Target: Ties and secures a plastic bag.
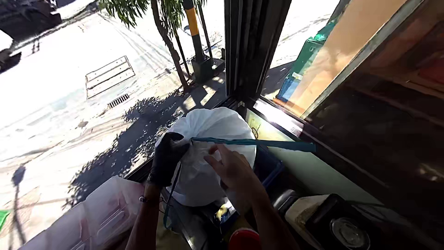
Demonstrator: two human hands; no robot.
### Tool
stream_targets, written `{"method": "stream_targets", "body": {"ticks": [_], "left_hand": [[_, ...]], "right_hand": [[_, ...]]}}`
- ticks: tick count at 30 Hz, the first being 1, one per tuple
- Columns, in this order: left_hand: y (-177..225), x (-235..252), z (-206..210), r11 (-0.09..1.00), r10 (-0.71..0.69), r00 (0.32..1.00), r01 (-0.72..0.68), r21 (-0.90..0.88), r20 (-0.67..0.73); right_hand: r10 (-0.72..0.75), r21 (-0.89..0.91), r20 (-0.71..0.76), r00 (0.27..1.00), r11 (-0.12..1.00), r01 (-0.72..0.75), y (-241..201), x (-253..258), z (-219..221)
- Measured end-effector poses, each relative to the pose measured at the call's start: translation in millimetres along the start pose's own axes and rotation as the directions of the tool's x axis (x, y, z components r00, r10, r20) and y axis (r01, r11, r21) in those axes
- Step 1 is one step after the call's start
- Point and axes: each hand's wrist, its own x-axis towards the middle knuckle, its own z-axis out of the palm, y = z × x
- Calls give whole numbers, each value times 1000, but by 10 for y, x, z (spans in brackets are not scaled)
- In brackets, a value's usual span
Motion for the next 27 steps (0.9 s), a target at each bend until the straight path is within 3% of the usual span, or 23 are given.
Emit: {"method": "stream_targets", "body": {"ticks": [5,10,13,15,17,19,21,23,24,25,26,27], "left_hand": [[-125,-170,160,957,177,975,-138,257,-136],[-297,-256,238,865,434,884,-355,354,-173],[-266,-305,254,649,619,785,-483,588,-39],[-102,-308,269,502,659,747,-528,686,93],[0,-346,207,508,622,754,-594,624,211],[-25,-496,57,594,636,721,-685,422,275],[-104,-849,-91,701,662,718,-695,162,216],[-104,-1265,-269,756,654,753,-653,-39,68],[-49,-1426,-426,788,616,785,-612,-68,71],[2,-1486,-555,762,647,760,-644,-68,50],[-149,-1354,-435,519,830,511,-854,-24,-225],[156,-1598,-698,746,665,744,-666,20,-63]], "right_hand": [[-79,-41,59,995,996,82,50,282,-258],[-189,-229,168,967,947,225,-251,446,-349],[-323,-266,113,940,902,342,-377,642,-311],[-338,-343,146,930,864,368,-521,765,-277],[-326,-488,226,918,778,396,-729,795,-211],[-313,-618,267,912,671,411,-953,696,-115],[-268,-688,280,922,614,387,-1150,487,2],[-99,-702,287,953,656,279,-1240,244,181],[-19,-701,281,959,679,219,-1211,139,304],[21,-687,259,966,707,169,-1137,36,441],[63,-651,266,962,747,132,-1054,-69,563],[89,-601,291,953,792,109,-959,-189,691]]}}
